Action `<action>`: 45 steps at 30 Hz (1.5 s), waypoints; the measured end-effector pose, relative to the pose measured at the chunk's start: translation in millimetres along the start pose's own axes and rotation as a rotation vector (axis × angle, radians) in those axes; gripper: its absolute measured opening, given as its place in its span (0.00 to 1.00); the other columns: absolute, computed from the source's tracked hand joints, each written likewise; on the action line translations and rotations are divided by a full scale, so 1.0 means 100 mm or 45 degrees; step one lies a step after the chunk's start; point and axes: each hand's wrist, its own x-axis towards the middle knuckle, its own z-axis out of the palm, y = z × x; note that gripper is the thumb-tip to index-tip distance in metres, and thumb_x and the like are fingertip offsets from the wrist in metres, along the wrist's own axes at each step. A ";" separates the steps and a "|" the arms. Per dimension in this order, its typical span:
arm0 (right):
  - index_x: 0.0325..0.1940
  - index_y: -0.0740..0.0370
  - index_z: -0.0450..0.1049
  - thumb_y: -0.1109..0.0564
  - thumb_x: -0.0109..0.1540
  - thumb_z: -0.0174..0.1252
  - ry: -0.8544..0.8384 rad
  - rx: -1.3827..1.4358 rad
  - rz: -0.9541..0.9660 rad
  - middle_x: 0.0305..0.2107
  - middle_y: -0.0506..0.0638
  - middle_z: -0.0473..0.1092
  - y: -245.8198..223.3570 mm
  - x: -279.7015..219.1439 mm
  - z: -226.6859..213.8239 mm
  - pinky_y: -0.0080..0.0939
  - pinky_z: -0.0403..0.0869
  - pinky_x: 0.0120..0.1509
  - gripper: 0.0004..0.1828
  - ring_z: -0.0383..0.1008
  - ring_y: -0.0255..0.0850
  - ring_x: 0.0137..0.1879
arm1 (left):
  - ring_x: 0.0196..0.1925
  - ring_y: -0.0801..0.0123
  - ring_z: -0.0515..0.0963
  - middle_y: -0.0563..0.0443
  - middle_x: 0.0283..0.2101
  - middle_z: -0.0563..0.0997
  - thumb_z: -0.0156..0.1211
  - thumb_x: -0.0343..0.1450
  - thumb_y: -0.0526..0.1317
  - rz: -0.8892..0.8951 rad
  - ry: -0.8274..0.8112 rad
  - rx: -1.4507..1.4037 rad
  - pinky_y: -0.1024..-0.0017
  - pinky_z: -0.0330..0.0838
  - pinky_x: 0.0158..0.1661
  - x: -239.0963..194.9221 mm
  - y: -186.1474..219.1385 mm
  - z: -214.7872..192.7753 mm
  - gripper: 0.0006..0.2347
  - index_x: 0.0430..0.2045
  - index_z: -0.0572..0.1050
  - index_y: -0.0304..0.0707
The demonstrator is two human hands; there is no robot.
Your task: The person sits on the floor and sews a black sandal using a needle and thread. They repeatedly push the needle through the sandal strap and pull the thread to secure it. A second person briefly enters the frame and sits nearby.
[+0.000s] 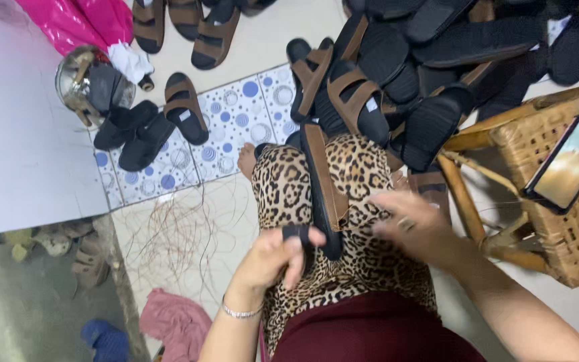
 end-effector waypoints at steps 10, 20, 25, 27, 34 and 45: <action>0.36 0.60 0.84 0.61 0.58 0.65 -0.185 0.499 -0.136 0.15 0.43 0.76 -0.40 -0.09 0.16 0.31 0.73 0.24 0.05 0.71 0.31 0.19 | 0.10 0.69 0.72 0.50 0.10 0.73 0.43 0.79 0.35 0.597 1.032 0.629 0.77 0.69 0.19 0.28 0.43 -0.25 0.17 0.60 0.68 0.20; 0.37 0.71 0.80 0.70 0.59 0.61 -0.113 1.101 -0.083 0.14 0.51 0.68 -0.39 0.06 0.49 0.35 0.66 0.22 0.04 0.61 0.32 0.16 | 0.39 0.51 0.87 0.30 0.32 0.84 0.50 0.78 0.43 0.656 1.300 -0.141 0.60 0.86 0.43 0.27 0.20 -0.98 0.16 0.54 0.70 0.26; 0.34 0.66 0.75 0.51 0.71 0.50 -0.296 1.415 0.007 0.12 0.50 0.68 -0.29 0.29 0.72 0.31 0.65 0.18 0.18 0.61 0.33 0.12 | 0.14 0.73 0.58 0.58 0.12 0.56 0.45 0.80 0.40 0.518 1.166 -0.704 0.80 0.59 0.17 0.29 0.02 -1.32 0.11 0.43 0.74 0.32; 0.25 0.60 0.73 0.44 0.73 0.45 -0.327 1.415 0.083 0.07 0.46 0.64 -0.08 0.33 0.80 0.29 0.61 0.13 0.28 0.58 0.32 0.08 | 0.10 0.78 0.51 0.64 0.11 0.49 0.43 0.80 0.40 0.428 1.318 -0.726 0.83 0.47 0.10 0.30 -0.08 -1.36 0.11 0.35 0.74 0.35; 0.61 0.67 0.55 0.59 0.65 0.51 -0.015 0.548 0.338 0.39 0.50 0.66 0.08 0.56 -0.05 0.32 0.68 0.42 0.22 0.67 0.32 0.32 | 0.34 0.48 0.81 0.41 0.29 0.75 0.53 0.77 0.48 -0.303 1.325 0.608 0.54 0.76 0.34 -0.17 -0.13 -1.65 0.15 0.30 0.74 0.33; 0.67 0.48 0.72 0.55 0.68 0.50 -0.629 -0.373 -0.385 0.36 0.54 0.75 -0.47 0.31 0.01 0.45 0.81 0.31 0.22 0.81 0.50 0.32 | 0.36 0.48 0.86 0.17 0.70 0.57 0.73 0.63 0.47 -0.128 0.368 1.074 0.58 0.82 0.30 0.37 0.51 0.03 0.41 0.67 0.55 0.27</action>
